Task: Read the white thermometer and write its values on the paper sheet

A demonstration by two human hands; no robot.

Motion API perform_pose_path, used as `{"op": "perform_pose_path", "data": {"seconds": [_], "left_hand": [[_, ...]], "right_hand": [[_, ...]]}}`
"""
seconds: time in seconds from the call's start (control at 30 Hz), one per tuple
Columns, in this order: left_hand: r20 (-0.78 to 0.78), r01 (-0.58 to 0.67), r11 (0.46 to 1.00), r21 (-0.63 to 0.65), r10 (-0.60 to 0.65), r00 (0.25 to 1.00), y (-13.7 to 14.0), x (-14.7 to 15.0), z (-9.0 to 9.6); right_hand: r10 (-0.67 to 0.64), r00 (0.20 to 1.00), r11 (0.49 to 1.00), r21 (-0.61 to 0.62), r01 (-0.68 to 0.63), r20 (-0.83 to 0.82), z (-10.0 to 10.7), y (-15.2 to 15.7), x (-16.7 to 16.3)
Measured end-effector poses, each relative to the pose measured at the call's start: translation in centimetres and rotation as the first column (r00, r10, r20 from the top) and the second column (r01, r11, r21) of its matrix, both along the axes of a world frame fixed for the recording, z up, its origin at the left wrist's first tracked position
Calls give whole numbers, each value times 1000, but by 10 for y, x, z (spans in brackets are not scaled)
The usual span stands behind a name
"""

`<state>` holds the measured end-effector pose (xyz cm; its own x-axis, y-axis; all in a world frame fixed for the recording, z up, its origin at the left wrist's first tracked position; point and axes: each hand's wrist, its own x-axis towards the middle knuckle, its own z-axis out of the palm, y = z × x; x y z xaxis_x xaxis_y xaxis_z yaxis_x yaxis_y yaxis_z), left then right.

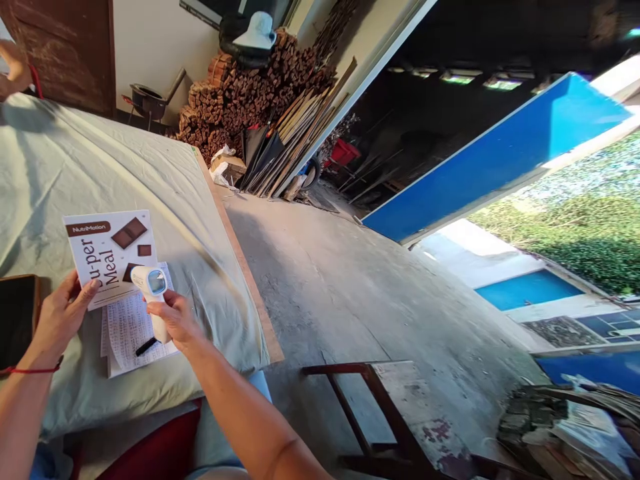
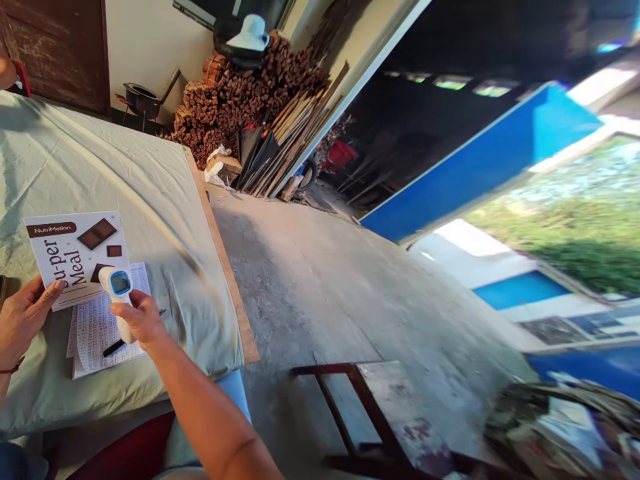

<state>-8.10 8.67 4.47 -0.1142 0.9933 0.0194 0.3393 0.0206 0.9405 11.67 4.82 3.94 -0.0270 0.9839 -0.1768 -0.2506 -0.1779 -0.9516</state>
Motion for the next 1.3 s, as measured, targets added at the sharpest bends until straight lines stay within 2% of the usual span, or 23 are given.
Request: {"op": "perform_pose_path", "data": {"seconds": [0.1, 0.3, 0.47, 0.63, 0.93, 1.07, 1.2, 1.3], "left_hand": [[-46, 20, 1000, 22, -19, 999, -3, 1, 4], [-119, 26, 997, 70, -18, 993, -5, 0, 4], [-144, 35, 996, 81, -23, 989, -5, 0, 5], [-139, 42, 996, 83, -31, 990, -7, 2, 8], [-173, 35, 998, 60, -24, 985, -9, 2, 10], [-134, 32, 999, 29, -28, 991, -9, 2, 11], [-3, 50, 999, -7, -50, 999, -8, 3, 10], [69, 41, 999, 5, -41, 997, -8, 3, 5]], "right_hand": [[-30, 999, 999, 17, 31, -28, 0, 0, -7], [-36, 995, 990, 134, 49, -94, 5, -1, -12], [-66, 994, 993, 88, 74, -83, -3, 2, -12], [-89, 992, 990, 104, 98, -86, -10, 3, -14], [-104, 990, 990, 86, 112, -91, -8, 0, -18], [-82, 993, 990, 107, 91, -85, -5, -1, -17], [-74, 995, 990, 115, 82, -70, -6, -3, -15], [-92, 995, 984, 146, 97, -38, -10, -2, -2]]}}
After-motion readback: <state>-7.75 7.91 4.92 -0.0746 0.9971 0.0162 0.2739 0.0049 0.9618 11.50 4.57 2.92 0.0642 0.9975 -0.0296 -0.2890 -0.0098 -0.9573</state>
